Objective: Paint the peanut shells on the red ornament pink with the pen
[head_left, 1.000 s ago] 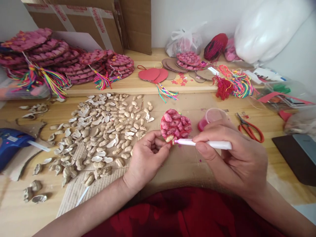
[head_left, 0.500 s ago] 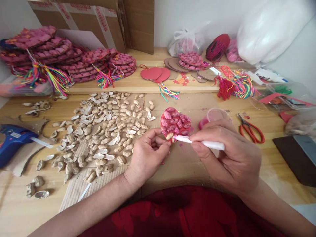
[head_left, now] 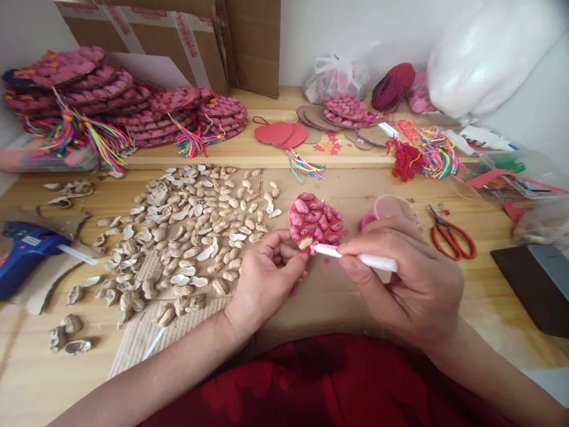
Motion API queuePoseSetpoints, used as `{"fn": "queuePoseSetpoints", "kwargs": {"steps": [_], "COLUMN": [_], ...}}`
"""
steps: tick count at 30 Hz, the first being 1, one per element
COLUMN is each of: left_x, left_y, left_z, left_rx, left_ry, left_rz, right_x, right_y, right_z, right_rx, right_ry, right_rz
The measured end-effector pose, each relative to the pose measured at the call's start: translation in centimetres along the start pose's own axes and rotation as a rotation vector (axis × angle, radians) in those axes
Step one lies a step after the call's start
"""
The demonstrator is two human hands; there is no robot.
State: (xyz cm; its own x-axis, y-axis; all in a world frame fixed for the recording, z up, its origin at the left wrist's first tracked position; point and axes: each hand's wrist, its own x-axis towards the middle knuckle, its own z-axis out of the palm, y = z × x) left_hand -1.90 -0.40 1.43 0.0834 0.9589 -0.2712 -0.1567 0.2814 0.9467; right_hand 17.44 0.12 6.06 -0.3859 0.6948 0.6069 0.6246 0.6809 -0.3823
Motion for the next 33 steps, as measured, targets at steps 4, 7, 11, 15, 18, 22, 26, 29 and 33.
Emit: {"fn": "queuePoseSetpoints", "kwargs": {"steps": [4, 7, 11, 15, 18, 22, 26, 29, 33], "left_x": [0.02, 0.05, 0.09, 0.10, 0.11, 0.11, 0.08, 0.06, 0.08], "left_y": [0.00, 0.07, 0.11, 0.09, 0.06, -0.01, -0.05, 0.00, 0.07], "left_z": [0.00, 0.00, 0.00, 0.02, 0.02, -0.03, -0.10, -0.07, -0.03], "left_rx": [0.002, 0.008, 0.003, -0.014, -0.006, 0.020, 0.027, 0.044, 0.029], "left_ry": [0.010, 0.012, 0.015, 0.019, 0.024, 0.030, 0.021, 0.028, 0.033], "left_rz": [0.002, 0.000, -0.012, -0.014, -0.006, 0.016, 0.034, 0.044, 0.028], "right_x": [0.01, 0.03, 0.06, 0.07, 0.07, 0.12, 0.17, 0.14, 0.08], "right_y": [0.15, 0.24, 0.40, 0.34, 0.10, -0.18, -0.18, -0.16, -0.12], "right_z": [-0.06, -0.13, -0.18, -0.29, -0.32, -0.35, -0.39, -0.41, -0.51], "right_rx": [0.017, 0.067, 0.015, 0.012, -0.011, -0.002, -0.009, -0.014, -0.004], "right_ry": [0.055, 0.015, 0.035, -0.011, -0.055, -0.082, -0.049, -0.062, -0.075], "right_rz": [0.011, 0.024, 0.010, -0.035, -0.062, -0.041, -0.067, -0.068, -0.057]}}
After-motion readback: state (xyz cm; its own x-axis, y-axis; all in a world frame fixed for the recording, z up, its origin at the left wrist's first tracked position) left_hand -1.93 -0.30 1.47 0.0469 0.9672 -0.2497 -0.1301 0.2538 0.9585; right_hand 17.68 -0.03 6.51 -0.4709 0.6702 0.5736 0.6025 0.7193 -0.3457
